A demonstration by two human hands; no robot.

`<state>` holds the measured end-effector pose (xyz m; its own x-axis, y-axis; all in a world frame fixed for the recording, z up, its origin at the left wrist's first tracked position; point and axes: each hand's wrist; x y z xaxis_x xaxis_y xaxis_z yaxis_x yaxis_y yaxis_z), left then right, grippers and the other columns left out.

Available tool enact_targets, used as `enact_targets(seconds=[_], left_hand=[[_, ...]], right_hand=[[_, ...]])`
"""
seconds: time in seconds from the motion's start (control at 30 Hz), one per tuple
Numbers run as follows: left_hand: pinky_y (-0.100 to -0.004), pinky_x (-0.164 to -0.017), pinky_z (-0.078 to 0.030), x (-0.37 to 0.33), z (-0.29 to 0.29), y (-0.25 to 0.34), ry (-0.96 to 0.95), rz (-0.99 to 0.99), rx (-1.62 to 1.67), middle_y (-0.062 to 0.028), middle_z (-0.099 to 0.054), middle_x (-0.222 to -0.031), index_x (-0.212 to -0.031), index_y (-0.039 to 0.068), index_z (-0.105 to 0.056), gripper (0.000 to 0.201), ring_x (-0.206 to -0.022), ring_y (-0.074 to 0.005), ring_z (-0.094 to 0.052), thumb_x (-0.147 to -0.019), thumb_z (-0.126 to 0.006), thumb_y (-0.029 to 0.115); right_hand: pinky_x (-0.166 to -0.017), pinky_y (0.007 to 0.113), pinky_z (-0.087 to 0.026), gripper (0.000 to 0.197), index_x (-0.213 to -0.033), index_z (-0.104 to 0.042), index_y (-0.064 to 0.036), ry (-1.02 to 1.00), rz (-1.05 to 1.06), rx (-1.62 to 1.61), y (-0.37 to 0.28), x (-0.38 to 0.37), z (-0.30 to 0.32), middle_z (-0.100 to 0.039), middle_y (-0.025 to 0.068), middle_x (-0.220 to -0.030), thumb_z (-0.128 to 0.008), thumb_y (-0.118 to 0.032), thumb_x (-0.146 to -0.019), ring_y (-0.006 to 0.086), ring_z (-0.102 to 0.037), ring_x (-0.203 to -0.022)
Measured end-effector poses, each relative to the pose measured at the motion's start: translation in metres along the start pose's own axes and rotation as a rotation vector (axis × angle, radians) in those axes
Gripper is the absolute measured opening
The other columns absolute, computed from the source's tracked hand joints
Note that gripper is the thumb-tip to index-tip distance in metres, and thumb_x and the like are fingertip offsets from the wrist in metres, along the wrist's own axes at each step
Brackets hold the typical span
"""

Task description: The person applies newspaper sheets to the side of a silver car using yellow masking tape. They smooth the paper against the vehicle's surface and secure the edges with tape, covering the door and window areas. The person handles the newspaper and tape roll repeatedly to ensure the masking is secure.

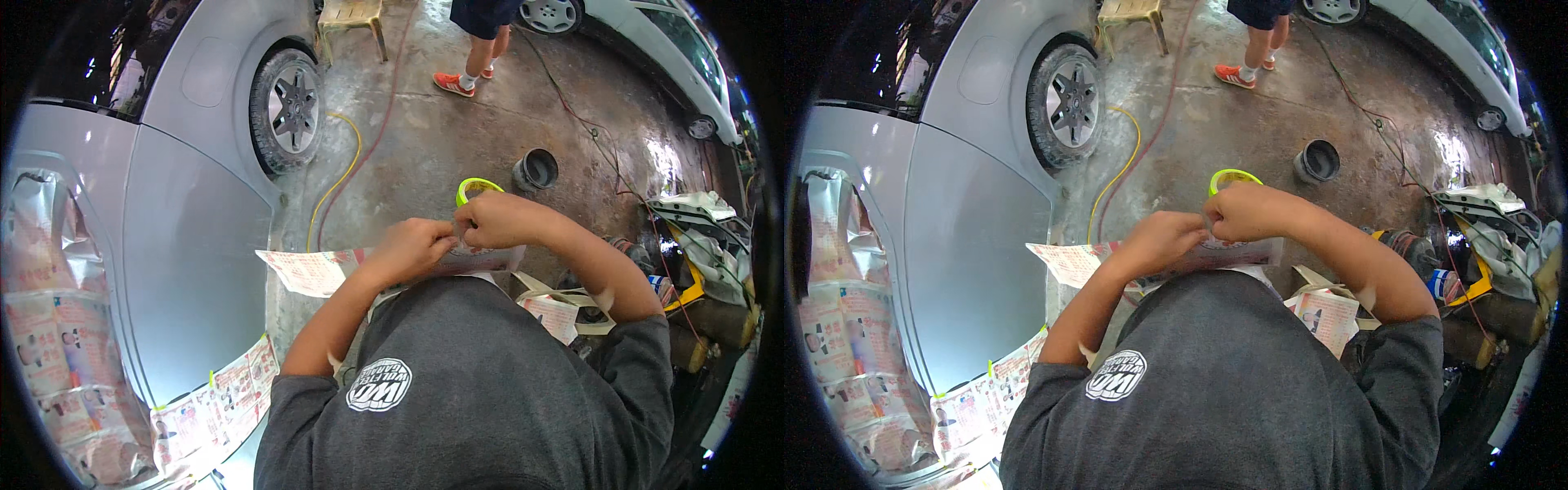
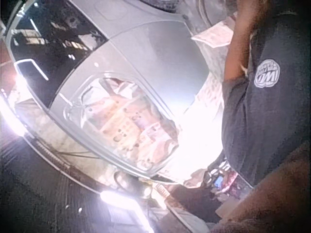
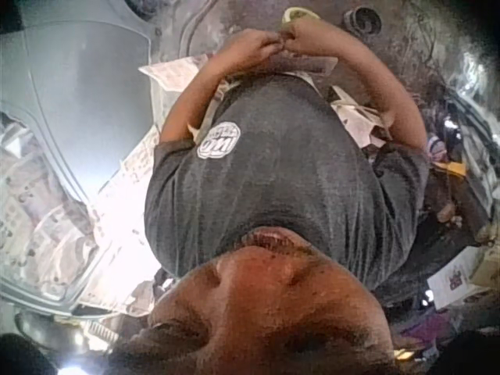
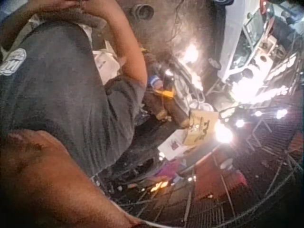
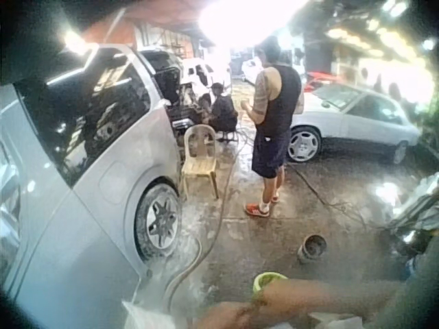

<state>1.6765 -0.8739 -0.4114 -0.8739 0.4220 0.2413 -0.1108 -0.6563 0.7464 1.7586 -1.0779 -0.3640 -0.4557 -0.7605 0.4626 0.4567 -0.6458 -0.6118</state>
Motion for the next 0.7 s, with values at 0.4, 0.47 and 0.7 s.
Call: enact_targets(seconds=[0.4,0.47,0.7], left_hand=[[-0.0509,-0.079,-0.05,0.003,0.032,-0.012,-0.014,0.055,0.01,-0.0198,-0.071,-0.094,-0.105,0.006,-0.07,0.032,-0.093,-0.0431,-0.067,-0.099,-0.059,0.036],[-0.051,-0.079,-0.05,0.006,0.033,-0.022,0.027,0.002,0.027,-0.0203,-0.071,-0.094,-0.106,0.005,-0.07,0.033,-0.093,-0.044,-0.067,-0.099,-0.058,0.035],[-0.0237,-0.068,-0.041,0.009,0.069,-0.075,0.234,0.127,0.533,0.0087,-0.053,-0.082,-0.096,0.007,-0.066,0.019,-0.077,-0.0037,-0.047,-0.105,-0.061,0.022]], right_hand=[[-0.075,0.048,-0.053,0.019,-0.091,-0.071,-0.0029,-0.046,-0.06,0.096,0.007,0.02,0.039,-0.072,0.0179,-0.085,-0.064,-0.019,-0.084,0.0362,-0.07,-0.081],[-0.073,0.046,-0.052,0.017,-0.09,-0.07,-0.0035,-0.012,-0.057,0.129,0.022,0.026,0.043,-0.071,0.0164,-0.082,-0.063,-0.019,-0.084,0.0338,-0.069,-0.077],[-0.075,0.037,-0.054,0.022,-0.103,-0.071,-0.0033,0.193,-0.228,-0.465,0.118,0.05,0.015,-0.072,0.0074,-0.089,-0.063,-0.016,-0.086,0.0187,-0.07,-0.083]])
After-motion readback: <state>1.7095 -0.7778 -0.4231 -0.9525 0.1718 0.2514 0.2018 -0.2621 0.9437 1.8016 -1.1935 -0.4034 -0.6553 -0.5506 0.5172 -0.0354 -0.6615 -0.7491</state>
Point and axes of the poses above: each hand's wrist, its own x-axis away from the middle knuckle, its own z-axis out of the back of the hand, y = z × x
